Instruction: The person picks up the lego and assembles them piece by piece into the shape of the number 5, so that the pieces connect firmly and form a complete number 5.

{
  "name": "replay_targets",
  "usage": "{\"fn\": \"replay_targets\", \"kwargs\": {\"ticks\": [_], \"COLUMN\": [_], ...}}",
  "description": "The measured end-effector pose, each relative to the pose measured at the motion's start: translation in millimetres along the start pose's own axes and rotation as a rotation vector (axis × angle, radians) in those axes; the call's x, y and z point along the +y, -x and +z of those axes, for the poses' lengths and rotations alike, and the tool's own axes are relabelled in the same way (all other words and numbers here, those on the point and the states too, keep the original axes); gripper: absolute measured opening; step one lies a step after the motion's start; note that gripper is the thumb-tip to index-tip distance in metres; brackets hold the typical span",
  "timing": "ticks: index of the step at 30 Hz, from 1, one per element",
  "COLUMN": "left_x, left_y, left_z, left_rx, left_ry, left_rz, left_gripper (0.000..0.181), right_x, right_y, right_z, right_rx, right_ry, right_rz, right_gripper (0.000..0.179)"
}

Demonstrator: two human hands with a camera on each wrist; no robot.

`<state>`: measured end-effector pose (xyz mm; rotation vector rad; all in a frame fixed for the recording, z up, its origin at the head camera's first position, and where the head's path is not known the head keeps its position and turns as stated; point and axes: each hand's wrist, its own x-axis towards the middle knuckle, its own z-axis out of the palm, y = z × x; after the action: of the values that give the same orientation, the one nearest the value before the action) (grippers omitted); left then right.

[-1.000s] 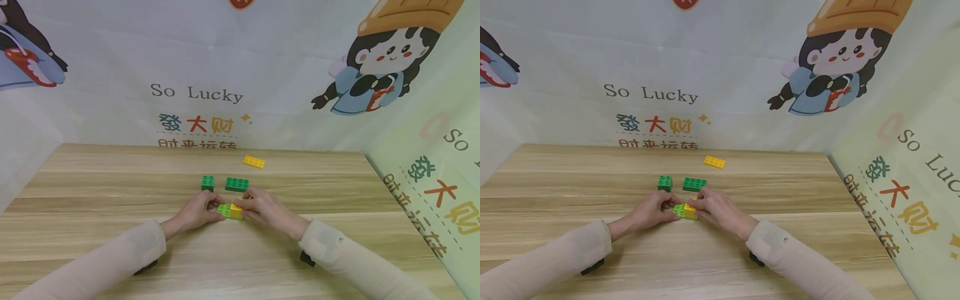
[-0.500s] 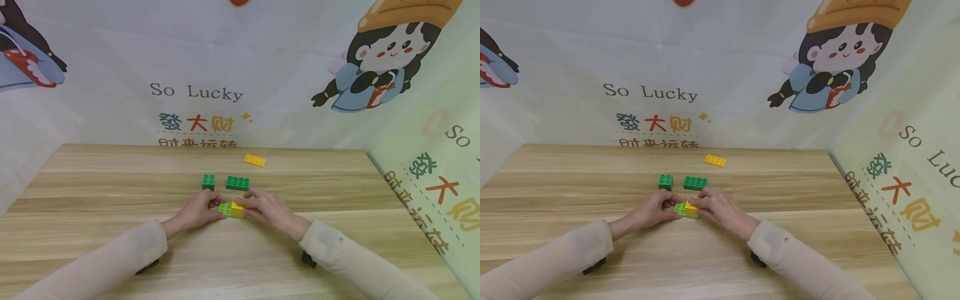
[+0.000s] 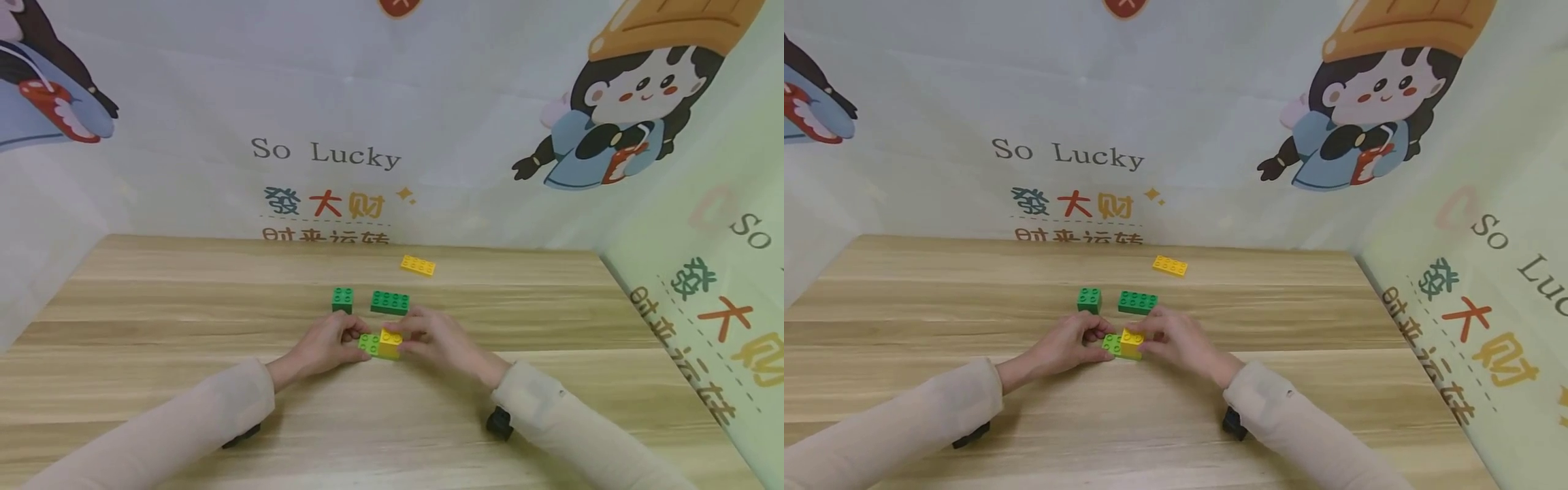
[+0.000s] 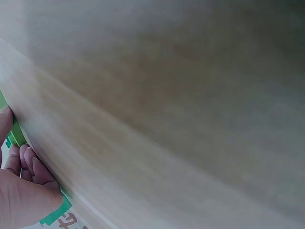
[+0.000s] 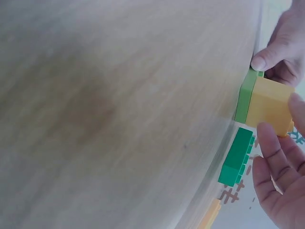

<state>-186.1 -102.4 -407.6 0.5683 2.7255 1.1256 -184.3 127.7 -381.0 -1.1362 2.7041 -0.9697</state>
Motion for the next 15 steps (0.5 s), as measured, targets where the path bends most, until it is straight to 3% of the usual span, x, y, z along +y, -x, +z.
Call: {"fn": "replay_targets", "kwargs": {"ticks": [7, 11, 15], "left_x": [0.1, 0.8, 1.6], "left_y": [-1.7, -1.8, -1.1], "left_z": [-0.3, -0.2, 0.7], "left_rx": [-0.003, 0.000, 0.002], "left_ry": [-0.011, -0.009, 0.000], "left_rz": [0.008, 0.010, -0.004], "left_gripper": [0.030, 0.031, 0.031], "right_x": [4, 11, 18], "right_y": [-5.7, -10.3, -14.8], "right_z": [-2, -2, -5], "right_rx": [-0.004, 0.077, 0.175], "right_ry": [-0.188, -0.262, -0.240], "right_rz": [0.085, 0.113, 0.154], "right_gripper": [0.033, 0.029, 0.026]}}
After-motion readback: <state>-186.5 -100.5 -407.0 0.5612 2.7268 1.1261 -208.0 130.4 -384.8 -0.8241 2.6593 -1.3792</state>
